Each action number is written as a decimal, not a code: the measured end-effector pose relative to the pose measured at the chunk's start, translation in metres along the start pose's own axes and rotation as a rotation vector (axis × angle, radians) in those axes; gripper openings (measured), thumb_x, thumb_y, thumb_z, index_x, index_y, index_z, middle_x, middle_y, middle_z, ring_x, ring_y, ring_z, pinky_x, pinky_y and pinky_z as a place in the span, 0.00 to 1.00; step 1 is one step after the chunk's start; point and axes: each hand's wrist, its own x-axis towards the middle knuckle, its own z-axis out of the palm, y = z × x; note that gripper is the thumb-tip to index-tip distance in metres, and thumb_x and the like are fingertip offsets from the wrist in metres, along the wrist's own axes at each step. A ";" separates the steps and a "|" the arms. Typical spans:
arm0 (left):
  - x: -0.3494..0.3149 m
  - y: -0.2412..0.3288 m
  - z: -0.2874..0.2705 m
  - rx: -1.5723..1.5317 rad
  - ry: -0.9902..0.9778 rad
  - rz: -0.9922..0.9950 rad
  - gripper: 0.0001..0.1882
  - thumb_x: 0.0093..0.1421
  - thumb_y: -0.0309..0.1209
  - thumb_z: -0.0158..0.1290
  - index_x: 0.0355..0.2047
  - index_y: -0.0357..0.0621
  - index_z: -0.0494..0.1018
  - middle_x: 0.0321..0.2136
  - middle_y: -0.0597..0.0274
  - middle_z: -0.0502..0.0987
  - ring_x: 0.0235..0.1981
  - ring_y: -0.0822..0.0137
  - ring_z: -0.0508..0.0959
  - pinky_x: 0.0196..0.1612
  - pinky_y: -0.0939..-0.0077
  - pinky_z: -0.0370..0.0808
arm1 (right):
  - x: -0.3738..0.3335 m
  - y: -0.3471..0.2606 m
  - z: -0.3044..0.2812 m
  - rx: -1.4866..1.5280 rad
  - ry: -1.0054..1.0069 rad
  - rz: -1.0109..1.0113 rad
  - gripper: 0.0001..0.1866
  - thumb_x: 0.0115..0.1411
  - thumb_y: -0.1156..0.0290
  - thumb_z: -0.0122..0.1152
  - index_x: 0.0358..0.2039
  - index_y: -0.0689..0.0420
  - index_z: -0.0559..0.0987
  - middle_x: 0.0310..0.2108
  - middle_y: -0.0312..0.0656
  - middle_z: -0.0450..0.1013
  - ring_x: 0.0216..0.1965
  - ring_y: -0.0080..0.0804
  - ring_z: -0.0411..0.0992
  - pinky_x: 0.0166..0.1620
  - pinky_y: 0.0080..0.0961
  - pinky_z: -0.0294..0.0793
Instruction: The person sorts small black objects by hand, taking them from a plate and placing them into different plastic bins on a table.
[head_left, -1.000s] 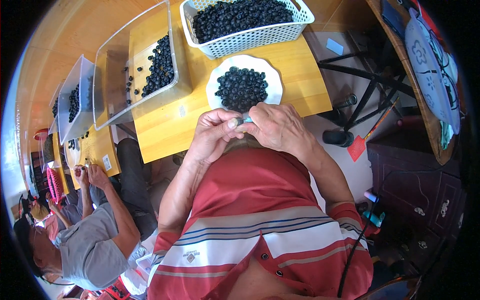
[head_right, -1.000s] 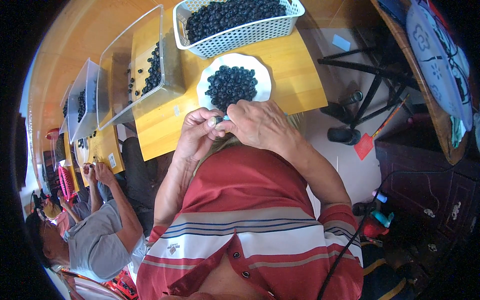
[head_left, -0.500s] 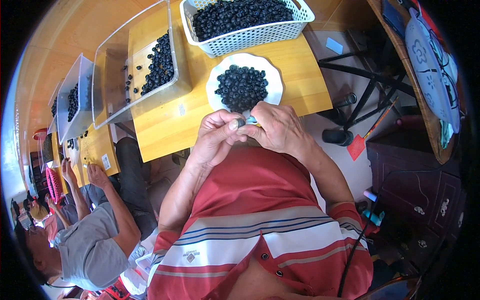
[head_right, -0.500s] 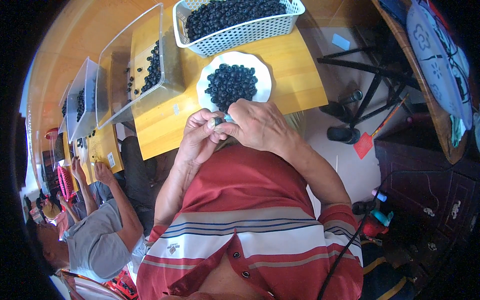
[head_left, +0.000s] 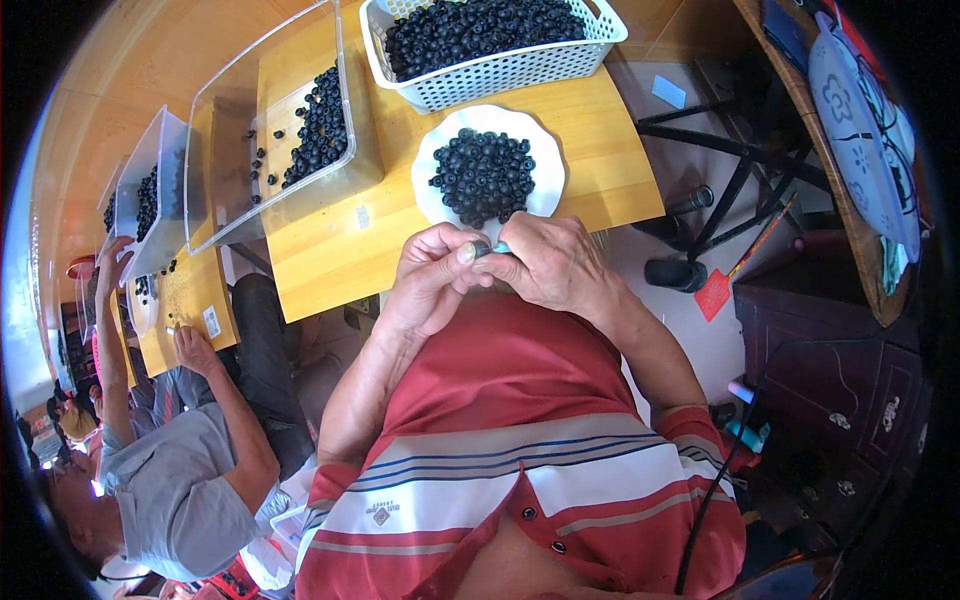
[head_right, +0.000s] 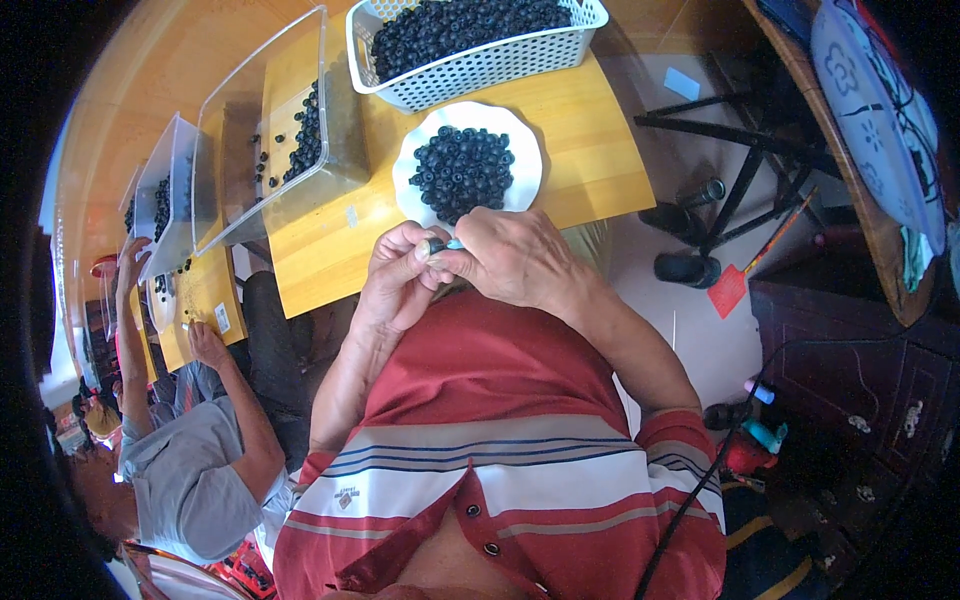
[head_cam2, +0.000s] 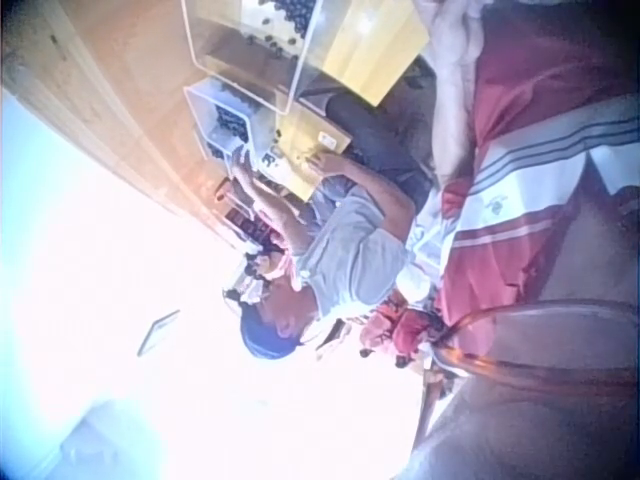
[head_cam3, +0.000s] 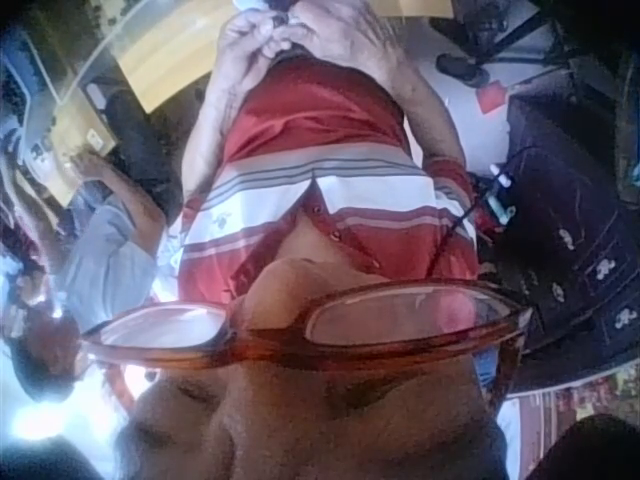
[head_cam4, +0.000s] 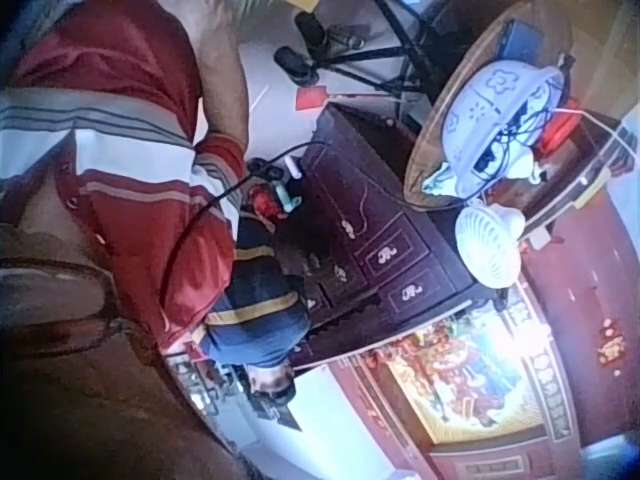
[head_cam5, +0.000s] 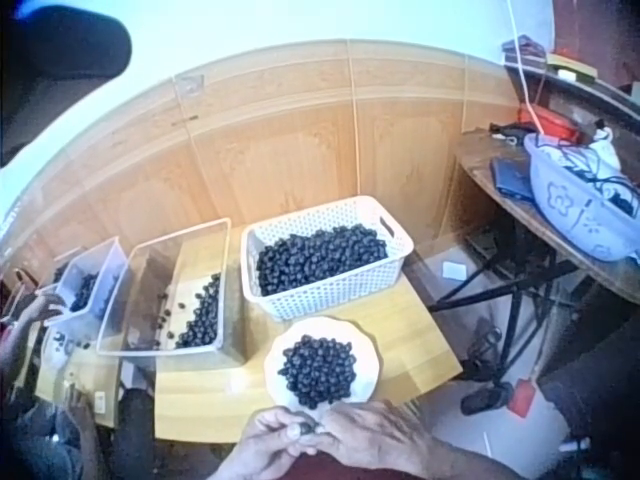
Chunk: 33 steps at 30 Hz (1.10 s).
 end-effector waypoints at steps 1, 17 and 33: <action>0.000 0.000 0.000 0.005 0.005 -0.004 0.05 0.63 0.25 0.56 0.39 0.37 0.77 0.36 0.54 0.81 0.33 0.67 0.82 0.38 0.74 0.83 | 0.000 0.000 0.000 0.001 -0.008 0.020 0.19 0.58 0.58 0.65 0.24 0.58 0.69 0.20 0.45 0.69 0.23 0.45 0.73 0.25 0.39 0.70; -0.004 -0.003 0.003 0.078 -0.009 -0.017 0.05 0.62 0.23 0.56 0.39 0.36 0.76 0.37 0.53 0.81 0.33 0.66 0.82 0.39 0.74 0.82 | -0.014 0.005 0.005 0.365 -0.078 0.145 0.17 0.66 0.60 0.58 0.26 0.60 0.72 0.23 0.42 0.73 0.22 0.30 0.73 0.26 0.28 0.69; 0.016 0.016 0.032 0.717 0.108 0.152 0.12 0.59 0.19 0.59 0.45 0.36 0.78 0.38 0.61 0.80 0.34 0.74 0.78 0.40 0.79 0.78 | -0.035 0.010 -0.015 0.636 0.083 0.593 0.19 0.69 0.59 0.54 0.32 0.65 0.75 0.23 0.33 0.67 0.28 0.16 0.60 0.30 0.22 0.64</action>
